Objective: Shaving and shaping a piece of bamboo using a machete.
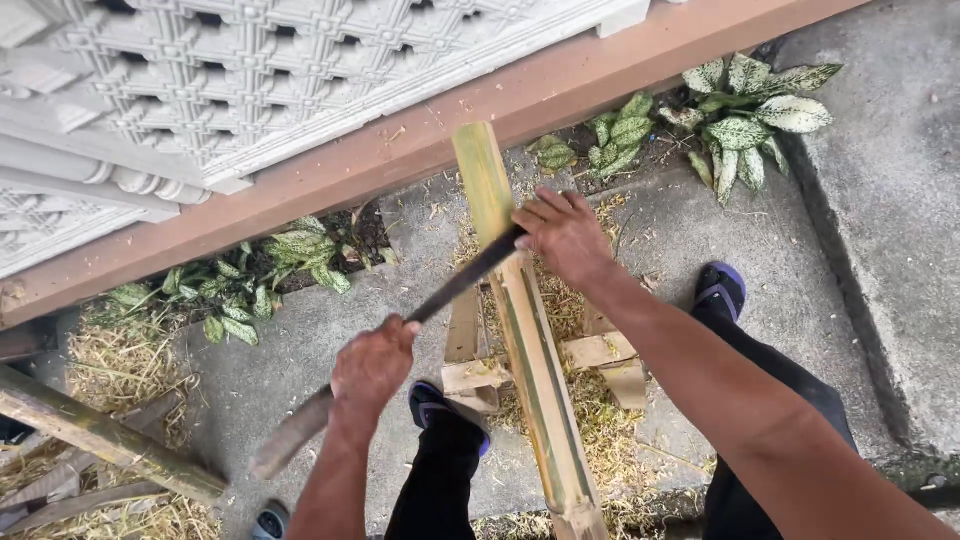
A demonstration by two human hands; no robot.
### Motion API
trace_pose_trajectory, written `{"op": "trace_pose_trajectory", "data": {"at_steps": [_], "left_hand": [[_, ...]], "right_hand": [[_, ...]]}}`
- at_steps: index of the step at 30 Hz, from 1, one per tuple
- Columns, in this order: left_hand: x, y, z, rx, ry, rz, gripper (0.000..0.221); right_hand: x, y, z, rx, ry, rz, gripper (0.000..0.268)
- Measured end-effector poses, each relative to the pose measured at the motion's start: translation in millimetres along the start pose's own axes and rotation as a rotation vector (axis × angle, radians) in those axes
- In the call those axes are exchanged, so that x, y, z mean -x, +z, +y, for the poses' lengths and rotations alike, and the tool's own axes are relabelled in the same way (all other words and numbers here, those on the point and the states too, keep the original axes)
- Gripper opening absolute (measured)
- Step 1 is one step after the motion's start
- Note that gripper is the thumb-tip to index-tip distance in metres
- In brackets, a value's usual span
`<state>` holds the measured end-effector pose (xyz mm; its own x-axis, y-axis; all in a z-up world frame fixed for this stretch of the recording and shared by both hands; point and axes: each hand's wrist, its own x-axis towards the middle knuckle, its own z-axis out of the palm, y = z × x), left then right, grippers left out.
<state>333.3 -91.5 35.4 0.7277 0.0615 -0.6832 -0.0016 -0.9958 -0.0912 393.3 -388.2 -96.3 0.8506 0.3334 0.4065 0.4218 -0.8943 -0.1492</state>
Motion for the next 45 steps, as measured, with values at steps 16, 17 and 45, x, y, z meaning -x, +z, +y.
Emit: {"op": "trace_pose_trajectory", "data": {"at_steps": [16, 17, 45], "left_hand": [[116, 236, -46, 0.078, 0.058, -0.239, 0.036], [123, 280, -52, 0.031, -0.017, -0.486, 0.037], [47, -34, 38, 0.091, -0.128, 0.0, 0.046]], "right_hand": [[212, -102, -116, -0.252, 0.143, -0.286, 0.044], [249, -113, -128, -0.325, 0.186, -0.413, 0.05], [2, 17, 14, -0.351, 0.125, -0.221, 0.048]]}}
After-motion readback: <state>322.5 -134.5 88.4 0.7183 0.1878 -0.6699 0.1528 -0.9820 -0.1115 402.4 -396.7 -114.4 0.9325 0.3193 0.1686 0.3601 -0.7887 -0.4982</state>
